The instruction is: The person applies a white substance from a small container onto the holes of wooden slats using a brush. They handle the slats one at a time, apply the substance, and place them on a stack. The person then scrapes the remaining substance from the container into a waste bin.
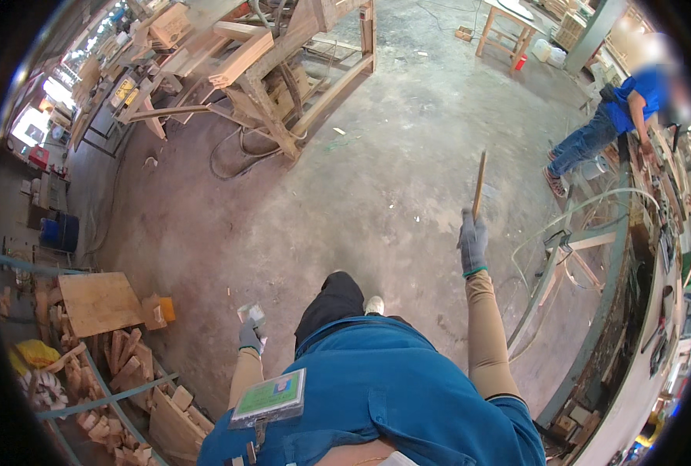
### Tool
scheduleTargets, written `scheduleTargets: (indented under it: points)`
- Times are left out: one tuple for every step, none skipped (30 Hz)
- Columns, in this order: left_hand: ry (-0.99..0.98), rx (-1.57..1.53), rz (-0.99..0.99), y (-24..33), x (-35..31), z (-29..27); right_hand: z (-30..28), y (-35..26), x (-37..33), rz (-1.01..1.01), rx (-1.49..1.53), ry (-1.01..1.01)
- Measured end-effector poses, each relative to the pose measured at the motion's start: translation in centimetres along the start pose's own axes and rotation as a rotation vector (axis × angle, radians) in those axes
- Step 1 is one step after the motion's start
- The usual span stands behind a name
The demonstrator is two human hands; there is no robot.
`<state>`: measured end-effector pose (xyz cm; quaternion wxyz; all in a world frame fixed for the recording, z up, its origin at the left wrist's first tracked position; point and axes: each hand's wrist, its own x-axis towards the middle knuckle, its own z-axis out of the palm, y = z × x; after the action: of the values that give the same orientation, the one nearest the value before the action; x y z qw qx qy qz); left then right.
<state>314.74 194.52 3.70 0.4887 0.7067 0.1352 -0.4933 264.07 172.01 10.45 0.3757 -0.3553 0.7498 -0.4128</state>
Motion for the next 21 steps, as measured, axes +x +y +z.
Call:
scheduleTargets:
  points:
    - [0.052, -0.003, -0.022, 0.3, 0.8, 0.9, 0.8, -1.9, 1.0, -0.177, -0.011, 0.087]
    - [0.100, -0.010, -0.050, 0.4, 2.0, 2.3, 1.6, -3.3, 2.6, -0.360, -0.030, 0.174]
    - [0.059, 0.060, -0.065, 1.0, 2.8, 3.1, 2.3, -4.6, 4.4, -0.541, -0.049, 0.262]
    - [-0.006, 0.149, -0.090, 1.8, 3.8, 4.6, 2.3, -5.1, 6.8, -0.482, -0.119, 0.273]
    - [-0.057, 0.241, -0.119, 2.4, 4.5, 5.8, 2.5, -4.9, 9.2, -0.409, -0.190, 0.273]
    - [-0.076, 0.314, -0.128, 3.7, 5.8, 7.6, 2.5, -4.5, 11.4, -0.330, -0.255, 0.274]
    - [-0.034, 0.332, -0.083, 4.6, 7.0, 10.0, 2.6, -3.7, 13.3, -0.255, -0.297, 0.295]
    - [0.006, 0.352, -0.032, 5.9, 8.2, 12.8, 2.6, -3.0, 15.2, -0.177, -0.334, 0.318]
    - [0.045, 0.376, 0.024, 7.5, 9.3, 15.6, 2.6, -2.1, 16.7, -0.095, -0.365, 0.340]
    - [-0.040, 0.371, -0.027, 9.4, 10.3, 18.9, 1.9, 0.4, 17.8, -0.010, -0.428, 0.292]
    - [-0.112, 0.414, -0.041, 11.5, 11.1, 23.4, 0.6, 3.4, 18.6, 0.076, -0.491, 0.254]
    - [-0.178, 0.446, -0.066, 13.2, 12.2, 27.6, -0.4, 5.1, 18.8, 0.159, -0.558, 0.209]
    - [-0.206, 0.523, -0.023, 14.8, 13.2, 31.2, -0.6, 6.1, 18.4, 0.327, -0.567, 0.176]
    - [-0.300, 0.652, 0.007, 16.8, 14.0, 35.3, -0.9, 7.3, 17.5, 0.495, -0.562, 0.155]
    - [-0.418, 0.782, 0.028, 18.4, 14.7, 39.5, -1.4, 8.8, 16.0, 0.574, -0.517, 0.200]
    - [-0.401, 0.864, 0.120, 19.9, 14.9, 43.2, -1.4, 10.6, 14.2, 0.655, -0.441, 0.234]
    - [-0.402, 0.939, 0.211, 20.7, 15.7, 47.1, -0.6, 10.7, 12.4, 0.646, -0.422, 0.333]
    - [-0.412, 1.014, 0.330, 21.4, 15.7, 51.7, 0.0, 11.3, 11.0, 0.720, -0.383, 0.353]
    - [-0.424, 0.991, 0.337, 21.8, 15.6, 56.2, 0.2, 11.6, 9.5, 0.796, -0.362, 0.391]
    - [-0.447, 0.972, 0.334, 21.7, 15.1, 60.6, -0.2, 12.4, 8.0, 0.959, -0.331, 0.347]
    - [-0.510, 0.963, 0.305, 21.6, 14.5, 64.4, -0.3, 13.7, 6.2, 1.028, -0.335, 0.407]
